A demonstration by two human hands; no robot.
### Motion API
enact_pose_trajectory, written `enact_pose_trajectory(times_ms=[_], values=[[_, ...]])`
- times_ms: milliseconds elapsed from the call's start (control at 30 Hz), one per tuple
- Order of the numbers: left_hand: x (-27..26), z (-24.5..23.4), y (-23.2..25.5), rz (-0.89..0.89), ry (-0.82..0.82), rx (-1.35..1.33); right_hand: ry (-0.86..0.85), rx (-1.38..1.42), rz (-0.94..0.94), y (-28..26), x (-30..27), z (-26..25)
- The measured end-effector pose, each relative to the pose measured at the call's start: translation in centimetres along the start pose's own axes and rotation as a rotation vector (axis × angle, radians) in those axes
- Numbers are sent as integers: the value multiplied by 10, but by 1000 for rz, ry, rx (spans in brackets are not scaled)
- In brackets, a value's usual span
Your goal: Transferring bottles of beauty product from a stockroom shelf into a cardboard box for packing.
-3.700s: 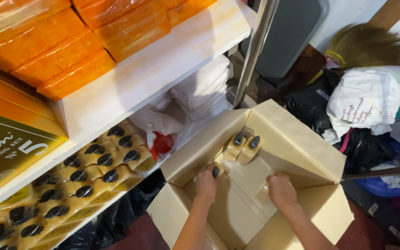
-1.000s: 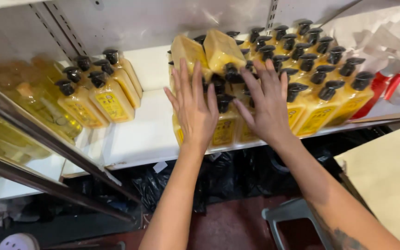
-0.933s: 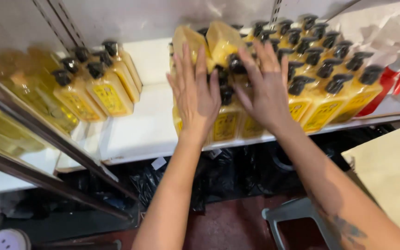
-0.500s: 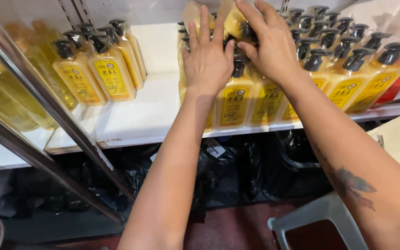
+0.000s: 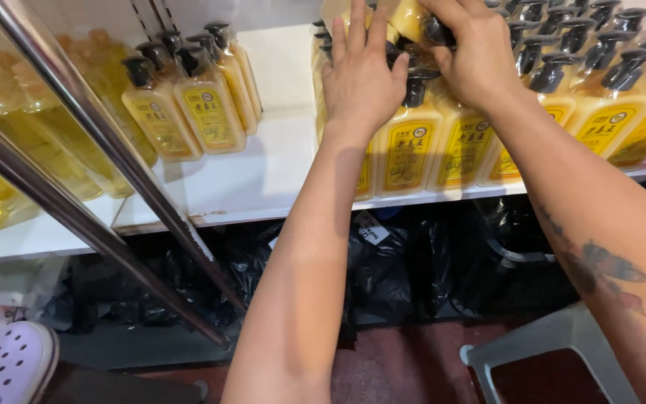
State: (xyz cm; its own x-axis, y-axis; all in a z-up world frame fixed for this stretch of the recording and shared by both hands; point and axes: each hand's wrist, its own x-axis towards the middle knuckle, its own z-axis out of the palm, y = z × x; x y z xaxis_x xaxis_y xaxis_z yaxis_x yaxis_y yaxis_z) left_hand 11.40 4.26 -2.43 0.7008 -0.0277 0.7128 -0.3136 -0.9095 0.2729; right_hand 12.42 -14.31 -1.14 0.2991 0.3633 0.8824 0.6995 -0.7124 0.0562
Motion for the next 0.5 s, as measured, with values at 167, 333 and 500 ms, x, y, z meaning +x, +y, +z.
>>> enact_pose_trajectory(times_ms=[167,333,500], values=[[-1,-6,2,-3,10,-70,73,55,-68,-12,-4,-11],[-2,3,1,-20,28,-72,114,56,-88,-25,-18,-20],[-7,-3,3,36,172,-219,173,-79,-92,-46,-39,-35]])
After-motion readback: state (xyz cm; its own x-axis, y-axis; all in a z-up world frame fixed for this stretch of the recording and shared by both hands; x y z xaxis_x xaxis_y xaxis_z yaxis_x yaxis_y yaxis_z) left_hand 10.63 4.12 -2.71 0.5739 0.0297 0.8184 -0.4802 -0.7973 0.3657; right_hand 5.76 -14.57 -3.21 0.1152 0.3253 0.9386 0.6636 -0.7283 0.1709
